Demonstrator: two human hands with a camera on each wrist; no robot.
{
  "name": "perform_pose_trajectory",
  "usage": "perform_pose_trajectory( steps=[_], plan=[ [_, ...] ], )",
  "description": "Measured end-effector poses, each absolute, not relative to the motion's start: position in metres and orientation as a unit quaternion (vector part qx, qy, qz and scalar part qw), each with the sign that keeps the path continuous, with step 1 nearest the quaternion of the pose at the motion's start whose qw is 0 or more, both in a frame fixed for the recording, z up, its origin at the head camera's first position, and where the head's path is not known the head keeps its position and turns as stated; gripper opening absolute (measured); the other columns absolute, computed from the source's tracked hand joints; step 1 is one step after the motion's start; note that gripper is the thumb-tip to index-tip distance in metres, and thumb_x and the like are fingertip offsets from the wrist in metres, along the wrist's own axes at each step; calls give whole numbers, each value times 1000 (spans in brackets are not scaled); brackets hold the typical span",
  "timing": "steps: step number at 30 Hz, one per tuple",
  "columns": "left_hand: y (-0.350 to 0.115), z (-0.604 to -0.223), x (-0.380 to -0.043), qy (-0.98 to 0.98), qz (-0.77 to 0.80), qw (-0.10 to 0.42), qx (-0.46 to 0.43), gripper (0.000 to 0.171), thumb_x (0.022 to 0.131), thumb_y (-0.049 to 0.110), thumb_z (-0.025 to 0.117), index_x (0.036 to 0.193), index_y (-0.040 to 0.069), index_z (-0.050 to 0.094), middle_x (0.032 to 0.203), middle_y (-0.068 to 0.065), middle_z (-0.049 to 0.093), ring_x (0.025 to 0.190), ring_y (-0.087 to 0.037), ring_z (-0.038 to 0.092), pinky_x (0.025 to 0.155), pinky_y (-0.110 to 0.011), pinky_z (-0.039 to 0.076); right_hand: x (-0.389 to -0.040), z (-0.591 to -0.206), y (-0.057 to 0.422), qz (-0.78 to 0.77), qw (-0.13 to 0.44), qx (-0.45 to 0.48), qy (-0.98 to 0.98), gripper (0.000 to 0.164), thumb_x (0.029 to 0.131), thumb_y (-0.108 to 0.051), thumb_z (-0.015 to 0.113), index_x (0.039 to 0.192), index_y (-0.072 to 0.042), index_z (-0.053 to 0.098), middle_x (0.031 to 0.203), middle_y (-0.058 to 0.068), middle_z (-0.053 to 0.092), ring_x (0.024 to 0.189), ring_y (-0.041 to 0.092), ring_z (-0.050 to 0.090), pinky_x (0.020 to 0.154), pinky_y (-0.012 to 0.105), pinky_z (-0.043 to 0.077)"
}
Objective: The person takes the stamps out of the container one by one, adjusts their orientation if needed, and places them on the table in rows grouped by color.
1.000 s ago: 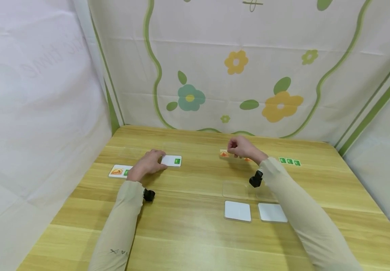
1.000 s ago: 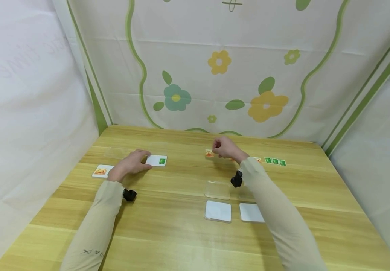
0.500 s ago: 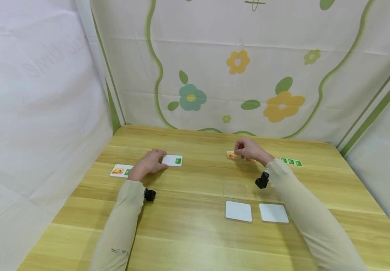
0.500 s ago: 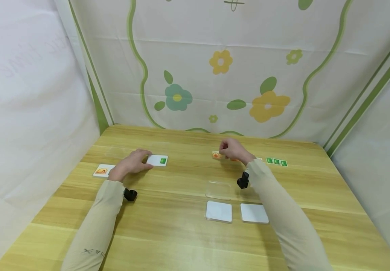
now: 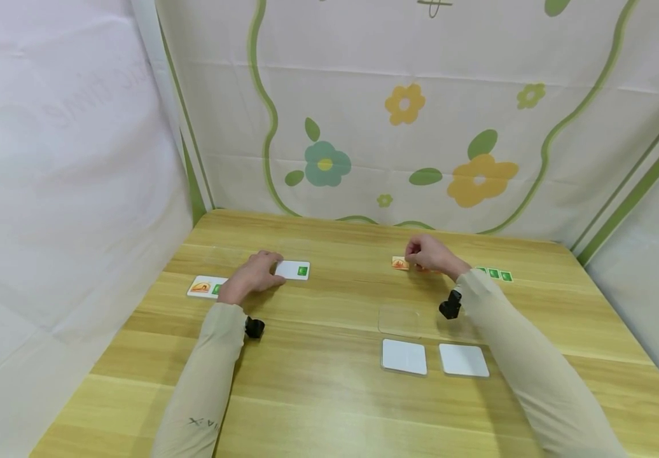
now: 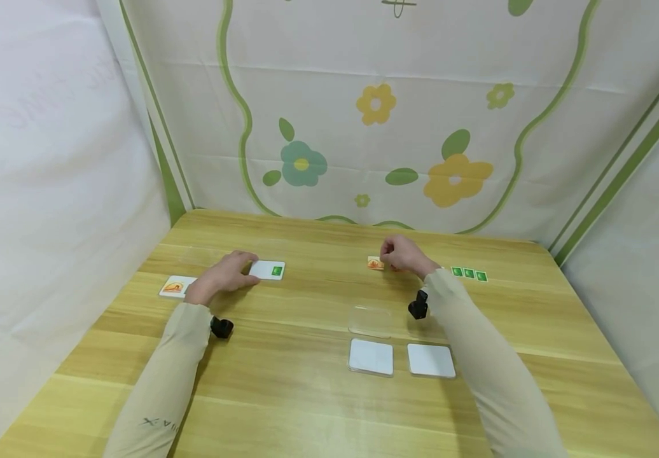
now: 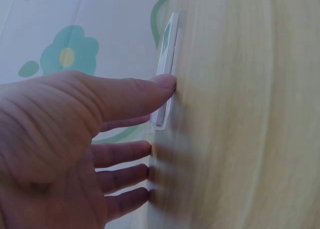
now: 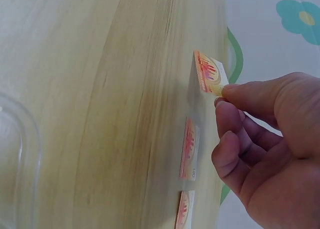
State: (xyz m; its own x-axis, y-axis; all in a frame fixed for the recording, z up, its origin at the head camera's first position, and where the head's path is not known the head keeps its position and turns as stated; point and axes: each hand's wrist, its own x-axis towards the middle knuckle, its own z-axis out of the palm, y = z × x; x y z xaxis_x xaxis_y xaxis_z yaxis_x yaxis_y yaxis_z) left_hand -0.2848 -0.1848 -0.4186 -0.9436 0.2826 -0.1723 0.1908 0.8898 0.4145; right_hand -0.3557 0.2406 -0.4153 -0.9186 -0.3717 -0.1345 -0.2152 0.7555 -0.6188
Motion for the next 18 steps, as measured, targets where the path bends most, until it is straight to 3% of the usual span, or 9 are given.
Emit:
perform_pose_trajectory(
  steps=[11, 18],
  plan=[
    [-184, -418, -284, 965, 200, 113, 124, 60, 95, 29, 64, 146, 5, 43, 151, -25, 37, 137, -44, 37, 110, -57, 34, -358, -420, 242, -328, 141, -130, 925, 9, 93, -6, 62, 95, 2, 66, 76, 14, 62, 53, 12, 48, 50, 26, 40],
    [-184, -416, -283, 964, 205, 116, 122, 59, 95, 29, 65, 145, 4, 44, 151, -25, 37, 137, -44, 36, 110, -58, 34, -361, -421, 241, -316, 131, -136, 930, 9, 91, -5, 61, 93, 2, 65, 76, 14, 62, 55, 14, 51, 51, 27, 42]
  ],
)
